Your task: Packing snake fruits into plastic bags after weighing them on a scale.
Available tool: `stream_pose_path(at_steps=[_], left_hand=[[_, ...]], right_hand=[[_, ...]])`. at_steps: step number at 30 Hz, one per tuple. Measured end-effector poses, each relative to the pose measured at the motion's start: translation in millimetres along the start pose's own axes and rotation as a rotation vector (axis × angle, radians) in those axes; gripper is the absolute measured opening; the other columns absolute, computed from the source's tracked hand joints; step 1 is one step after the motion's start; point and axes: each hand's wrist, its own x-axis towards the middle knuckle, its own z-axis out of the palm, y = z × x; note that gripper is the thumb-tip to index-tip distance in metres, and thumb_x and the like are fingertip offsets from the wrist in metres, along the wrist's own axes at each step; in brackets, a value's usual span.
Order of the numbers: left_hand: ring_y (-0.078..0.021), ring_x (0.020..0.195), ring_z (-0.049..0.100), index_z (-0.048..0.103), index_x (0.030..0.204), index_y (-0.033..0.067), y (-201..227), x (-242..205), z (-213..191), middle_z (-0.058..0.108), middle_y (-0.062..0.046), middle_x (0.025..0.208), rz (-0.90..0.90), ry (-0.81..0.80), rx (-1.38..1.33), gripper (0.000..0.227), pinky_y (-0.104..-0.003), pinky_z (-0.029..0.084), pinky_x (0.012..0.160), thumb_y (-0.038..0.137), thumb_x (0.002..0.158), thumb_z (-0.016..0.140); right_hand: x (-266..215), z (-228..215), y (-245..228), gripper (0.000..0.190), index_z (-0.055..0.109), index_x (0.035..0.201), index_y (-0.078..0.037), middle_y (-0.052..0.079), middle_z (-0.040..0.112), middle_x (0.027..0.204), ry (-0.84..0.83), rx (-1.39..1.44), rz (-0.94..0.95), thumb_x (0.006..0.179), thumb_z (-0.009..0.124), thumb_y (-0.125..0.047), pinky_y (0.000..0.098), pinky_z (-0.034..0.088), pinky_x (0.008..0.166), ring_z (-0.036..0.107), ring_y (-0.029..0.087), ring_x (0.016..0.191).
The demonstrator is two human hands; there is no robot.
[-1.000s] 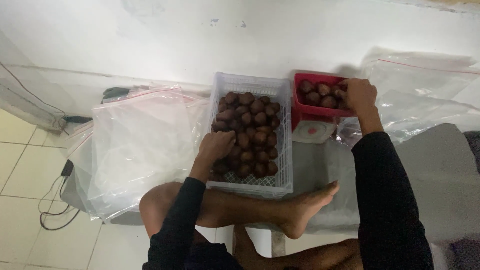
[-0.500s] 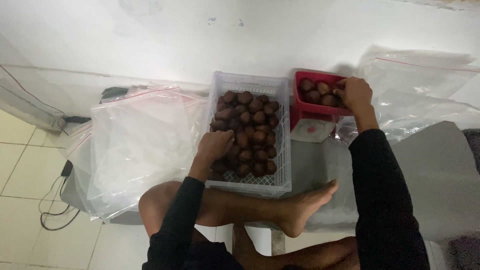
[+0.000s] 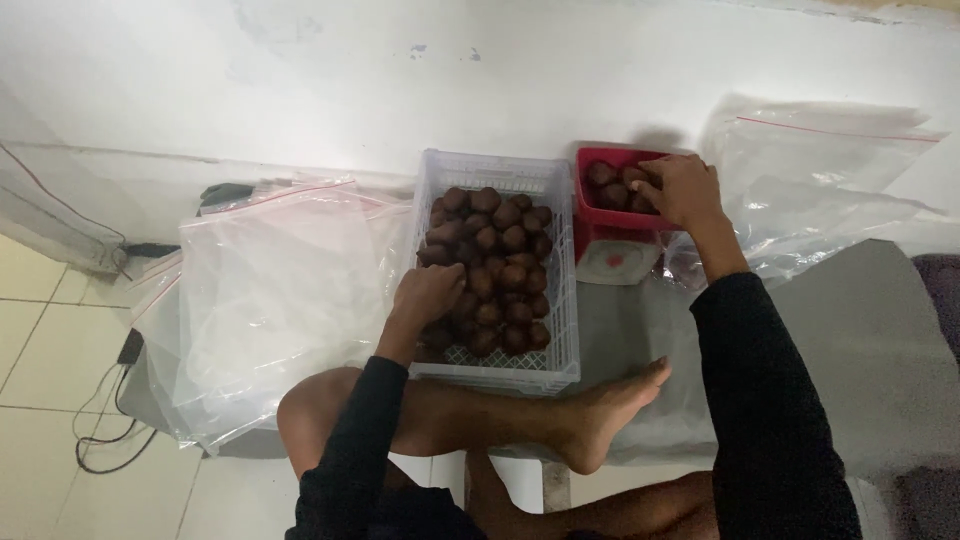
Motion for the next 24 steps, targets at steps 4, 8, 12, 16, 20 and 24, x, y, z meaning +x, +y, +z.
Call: stream_pose_path(at_steps=[4,8,12,16,20,24], left_hand=[[-0.0385,0.094,0.075,0.066,0.123,0.0122,0.0,-1.9,-3.1,0.077,-0.015,0.101,-0.008,0.001,-0.006,0.031,-0.053,0.057,0.084,0.027,0.104,0.046],[-0.0360,0.094,0.075,0.066,0.122,0.0148,0.0,0.5,1.6,0.077,-0.014,0.100,-0.032,-0.006,-0.003,0.031,-0.051,0.058,0.085,0.029,0.104,0.044],[-0.0373,0.095,0.075,0.064,0.126,0.0148,-1.6,1.2,1.6,0.077,-0.015,0.102,-0.019,-0.014,-0.016,0.034,-0.054,0.057,0.086,0.030,0.105,0.042],[-0.0400,0.094,0.074,0.064,0.123,0.0134,-3.4,3.0,7.0,0.076,-0.017,0.102,0.011,0.022,0.005,0.030,-0.054,0.057,0.083,0.026,0.103,0.046],[-0.0387,0.093,0.075,0.064,0.124,0.0142,-6.8,7.2,13.9,0.077,-0.015,0.101,0.015,0.043,0.025,0.030,-0.054,0.058,0.083,0.027,0.102,0.048],[-0.0393,0.093,0.074,0.064,0.126,0.0144,-6.1,5.2,11.3,0.077,-0.014,0.102,0.007,0.036,0.026,0.033,-0.054,0.058,0.082,0.030,0.102,0.046]], right_hand=[[12.0,23.8,24.7,0.038,0.071,0.134,-0.030,0.009,0.072,0.125,0.087,-0.149,0.010,0.101,0.063,-0.047,0.0570,0.050,0.097,0.064,0.037,0.118],[10.8,36.2,37.8,0.018,0.080,0.113,-0.019,0.012,0.078,0.099,0.092,-0.188,0.157,0.102,0.067,-0.025,0.0543,0.060,0.077,0.074,0.036,0.092],[3.9,20.6,29.7,0.017,0.080,0.109,-0.012,0.018,0.078,0.096,0.075,-0.094,0.156,0.102,0.064,-0.016,0.0564,0.060,0.074,0.074,0.041,0.088],[5.2,28.4,35.6,0.018,0.078,0.115,-0.017,0.018,0.077,0.097,0.093,0.028,0.156,0.102,0.065,-0.017,0.0602,0.059,0.081,0.074,0.044,0.092],[11.2,40.0,41.8,0.031,0.075,0.131,-0.023,0.015,0.078,0.111,0.091,0.032,0.172,0.101,0.068,-0.017,0.0621,0.058,0.087,0.072,0.044,0.102],[9.6,36.3,39.1,0.031,0.074,0.132,-0.025,0.014,0.077,0.115,0.095,0.037,0.172,0.102,0.069,-0.022,0.0600,0.057,0.091,0.072,0.042,0.106]])
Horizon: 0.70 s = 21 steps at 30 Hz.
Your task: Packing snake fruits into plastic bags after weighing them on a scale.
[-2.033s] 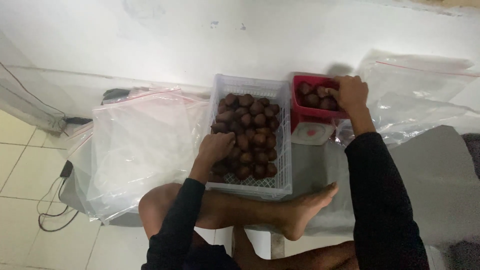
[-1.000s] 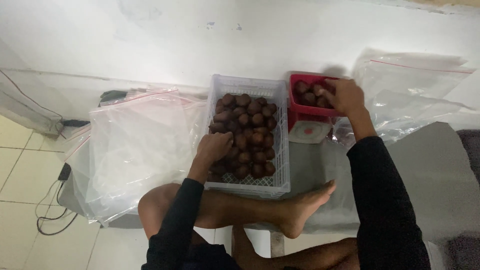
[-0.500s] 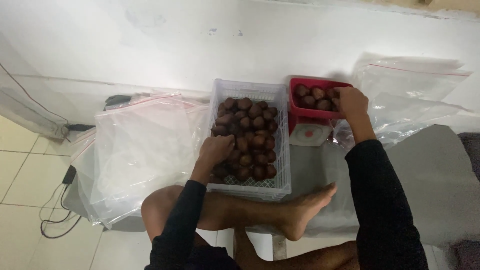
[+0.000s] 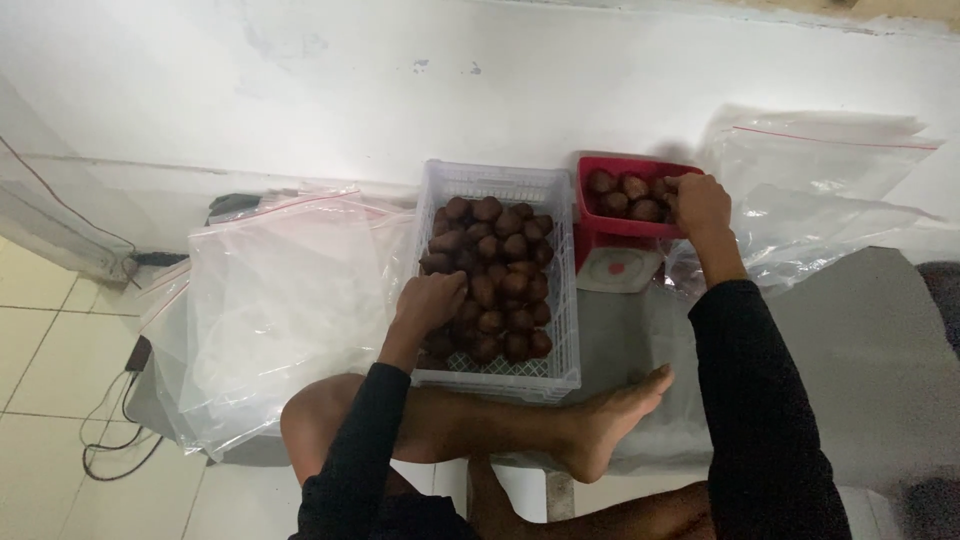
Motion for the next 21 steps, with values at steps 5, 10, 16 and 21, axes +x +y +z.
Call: stream_pose_path(at_steps=[5,10,16,21], left_hand=[[-0.0376,0.092,0.075,0.063,0.125,0.0149,1.7,-1.9,-4.5,0.077,-0.014,0.101,0.011,-0.021,0.026,0.031,-0.053,0.058,0.082,0.027,0.102,0.046],[-0.0387,0.093,0.075,0.063,0.128,0.0154,3.3,0.0,-5.8,0.077,-0.014,0.104,-0.015,-0.044,-0.001,0.034,-0.054,0.058,0.082,0.030,0.103,0.045],[-0.0408,0.094,0.074,0.063,0.125,0.0122,4.0,-2.7,-9.3,0.076,-0.016,0.104,-0.010,-0.019,-0.051,0.033,-0.056,0.057,0.082,0.030,0.104,0.044],[-0.0386,0.094,0.074,0.064,0.124,0.0138,4.7,-2.9,-8.6,0.076,-0.014,0.103,-0.018,-0.028,-0.037,0.031,-0.053,0.058,0.082,0.028,0.104,0.045]], right_hand=[[-15.0,-26.3,-17.3,0.024,0.078,0.118,-0.013,0.021,0.077,0.102,-0.036,-0.057,0.001,0.104,0.065,-0.026,0.0605,0.059,0.082,0.073,0.043,0.099],[-35.4,-43.2,-43.4,0.030,0.069,0.134,-0.011,0.022,0.070,0.117,0.101,-0.069,-0.115,0.107,0.060,-0.022,0.0569,0.056,0.091,0.066,0.043,0.113],[-86.5,17.9,-99.1,0.026,0.070,0.125,-0.011,0.015,0.065,0.120,0.474,0.174,-0.474,0.106,0.060,-0.025,0.0421,0.053,0.092,0.064,0.035,0.108],[-178.8,-40.0,-193.7,0.031,0.067,0.126,-0.006,0.023,0.068,0.119,-0.002,0.451,-0.599,0.102,0.061,-0.026,0.0516,0.058,0.088,0.068,0.044,0.108]])
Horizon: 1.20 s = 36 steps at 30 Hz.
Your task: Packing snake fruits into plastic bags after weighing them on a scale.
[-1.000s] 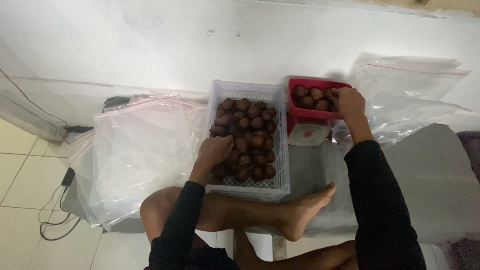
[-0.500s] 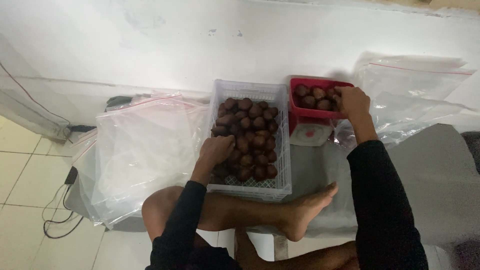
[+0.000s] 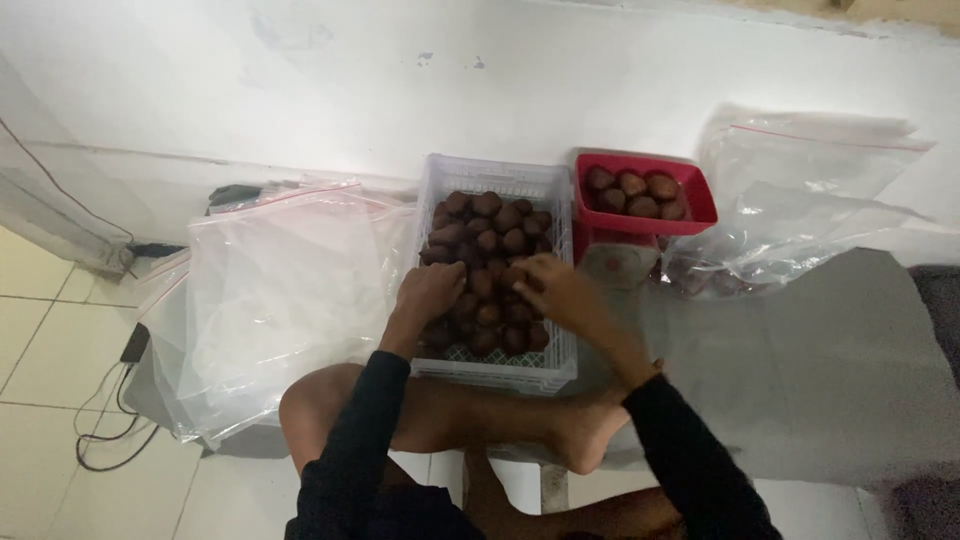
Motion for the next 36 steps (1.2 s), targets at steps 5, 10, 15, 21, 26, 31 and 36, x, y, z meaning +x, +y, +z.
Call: stream_pose_path(at_steps=[5,10,15,21,26,31,36], left_hand=[[-0.0387,0.094,0.074,0.064,0.123,0.0130,-6.1,2.2,10.7,0.076,-0.014,0.102,0.002,0.031,0.004,0.032,-0.054,0.057,0.082,0.032,0.105,0.045],[-0.0377,0.097,0.074,0.064,0.125,0.0146,-2.2,1.6,11.6,0.076,-0.014,0.103,0.000,0.020,0.034,0.034,-0.054,0.057,0.086,0.033,0.105,0.043],[-0.0358,0.096,0.075,0.064,0.124,0.0172,-1.1,0.2,19.0,0.077,-0.012,0.102,-0.007,0.063,0.082,0.030,-0.052,0.058,0.085,0.027,0.105,0.044],[-0.0335,0.103,0.068,0.061,0.114,0.0185,-0.4,-12.0,-3.6,0.067,-0.010,0.101,0.031,0.465,-0.178,0.026,-0.054,0.057,0.088,0.040,0.106,0.048],[-0.0202,0.105,0.064,0.063,0.123,0.0241,-85.5,-18.5,-0.5,0.063,0.001,0.102,-0.085,1.018,0.205,0.027,-0.036,0.062,0.074,0.029,0.097,0.066],[-0.0372,0.144,0.031,0.023,0.162,0.0153,-162.5,-51.5,5.6,0.034,-0.017,0.157,-0.620,0.358,0.318,0.087,-0.055,0.041,0.105,0.058,0.095,0.057],[-0.0373,0.158,0.009,0.011,0.167,0.0179,-233.5,-50.9,85.0,0.013,-0.016,0.172,-0.754,-0.043,0.084,0.090,-0.066,0.011,0.121,0.078,0.100,0.018]], right_hand=[[-9.1,64.9,18.6,0.045,0.060,0.138,-0.017,0.013,0.067,0.126,-0.347,-0.234,0.166,0.102,0.056,-0.044,0.0465,0.054,0.093,0.069,0.033,0.113],[-19.6,79.6,29.8,0.047,0.064,0.128,-0.012,0.014,0.072,0.109,-0.269,-0.331,0.160,0.102,0.052,-0.050,0.0458,0.055,0.088,0.072,0.032,0.100],[-20.4,76.5,21.3,0.043,0.069,0.123,-0.011,0.014,0.075,0.103,-0.238,-0.354,0.154,0.100,0.057,-0.046,0.0450,0.054,0.089,0.074,0.030,0.096],[-25.6,81.1,26.0,0.039,0.071,0.118,-0.007,0.014,0.076,0.094,-0.184,-0.375,0.142,0.100,0.058,-0.040,0.0457,0.055,0.090,0.075,0.032,0.089],[-22.8,90.4,35.6,0.036,0.073,0.115,-0.009,0.013,0.076,0.093,-0.166,-0.399,0.143,0.100,0.059,-0.038,0.0442,0.055,0.090,0.075,0.030,0.088],[-25.4,94.3,37.0,0.033,0.073,0.107,-0.007,0.014,0.074,0.084,-0.120,-0.388,0.123,0.095,0.062,-0.036,0.0469,0.055,0.083,0.074,0.034,0.080],[-27.7,97.0,38.3,0.032,0.073,0.100,-0.006,0.015,0.073,0.079,-0.064,-0.417,0.110,0.092,0.066,-0.036,0.0470,0.055,0.080,0.074,0.035,0.079]])
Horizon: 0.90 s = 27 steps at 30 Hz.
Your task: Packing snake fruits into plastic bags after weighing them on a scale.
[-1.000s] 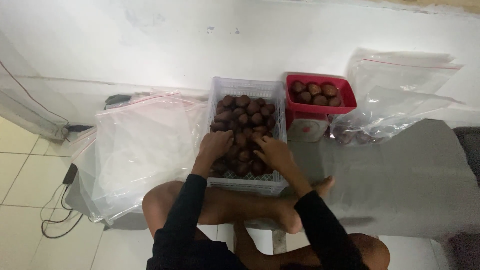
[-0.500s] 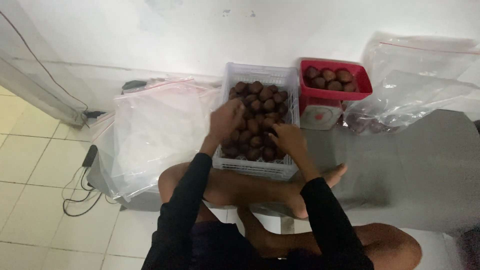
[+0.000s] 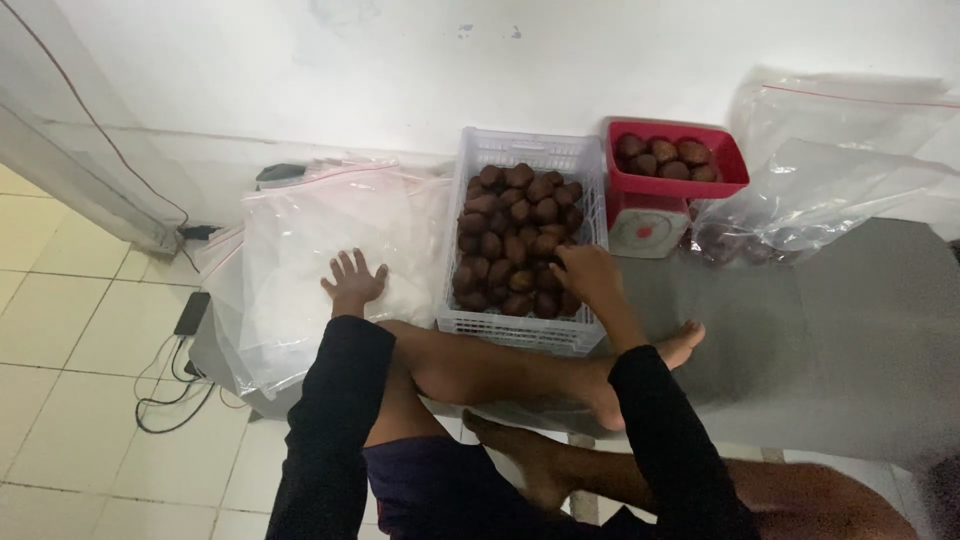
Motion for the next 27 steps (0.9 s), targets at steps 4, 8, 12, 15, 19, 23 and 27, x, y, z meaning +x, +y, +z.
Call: stream_pose_path(at_steps=[4,8,12,15,19,23,27], left_hand=[[-0.0348,0.157,0.014,0.015,0.166,0.0235,-6.7,20.5,18.4,0.015,-0.012,0.172,0.013,0.034,-0.017,0.072,-0.066,0.016,0.119,0.064,0.106,0.015],[-0.0303,0.153,0.029,0.030,0.163,0.0290,0.9,0.7,-5.7,0.033,-0.006,0.167,0.006,0.182,-0.067,0.056,-0.062,0.022,0.117,0.046,0.112,0.012],[-0.0269,0.145,0.045,0.042,0.158,0.0252,12.2,-34.3,-56.8,0.045,-0.007,0.160,0.054,0.413,-0.218,0.052,-0.055,0.034,0.113,0.041,0.116,0.017],[-0.0334,0.133,0.056,0.048,0.153,0.0164,25.3,-61.8,-98.9,0.054,-0.013,0.150,0.157,0.614,-0.530,0.055,-0.055,0.047,0.105,0.045,0.117,0.018],[-0.0460,0.128,0.056,0.053,0.144,-0.0030,58.7,-151.8,-187.7,0.059,-0.029,0.135,0.631,0.716,-0.799,0.052,-0.056,0.043,0.108,0.032,0.117,0.027],[-0.0388,0.130,0.058,0.058,0.143,0.0032,88.5,-210.3,-235.7,0.063,-0.022,0.136,0.905,0.533,-0.844,0.050,-0.052,0.042,0.113,0.035,0.115,0.031],[-0.0369,0.132,0.056,0.053,0.148,0.0077,111.1,-241.3,-254.4,0.060,-0.022,0.141,1.006,0.445,-0.821,0.054,-0.051,0.041,0.114,0.041,0.114,0.028]], right_hand=[[2.3,6.0,2.6,0.027,0.072,0.095,-0.007,0.013,0.072,0.077,0.003,0.015,-0.005,0.094,0.065,-0.033,0.0432,0.055,0.079,0.074,0.032,0.077],[3.5,-21.1,-6.3,0.034,0.073,0.101,-0.006,0.014,0.076,0.085,-0.137,0.030,0.051,0.100,0.058,-0.037,0.0429,0.054,0.085,0.075,0.030,0.084],[2.7,-26.2,-10.6,0.038,0.073,0.105,-0.004,0.016,0.076,0.089,-0.212,0.024,0.093,0.100,0.055,-0.037,0.0458,0.054,0.090,0.075,0.033,0.089],[1.7,-29.5,-12.2,0.038,0.072,0.116,-0.006,0.014,0.077,0.095,-0.200,0.038,0.093,0.103,0.054,-0.036,0.0441,0.052,0.093,0.075,0.031,0.094],[6.1,-28.0,-10.4,0.041,0.070,0.118,-0.004,0.017,0.075,0.095,-0.228,0.101,0.141,0.104,0.054,-0.039,0.0451,0.055,0.085,0.074,0.033,0.090],[0.8,-62.3,-25.9,0.059,0.042,0.155,-0.007,0.023,0.072,0.112,-0.153,0.248,0.176,0.106,0.050,-0.040,0.0477,0.059,0.080,0.073,0.037,0.094],[-9.3,-107.2,-44.2,0.090,0.010,0.167,-0.011,0.033,0.056,0.138,0.136,0.605,0.197,0.102,0.061,-0.047,0.0547,0.057,0.085,0.068,0.044,0.107]])
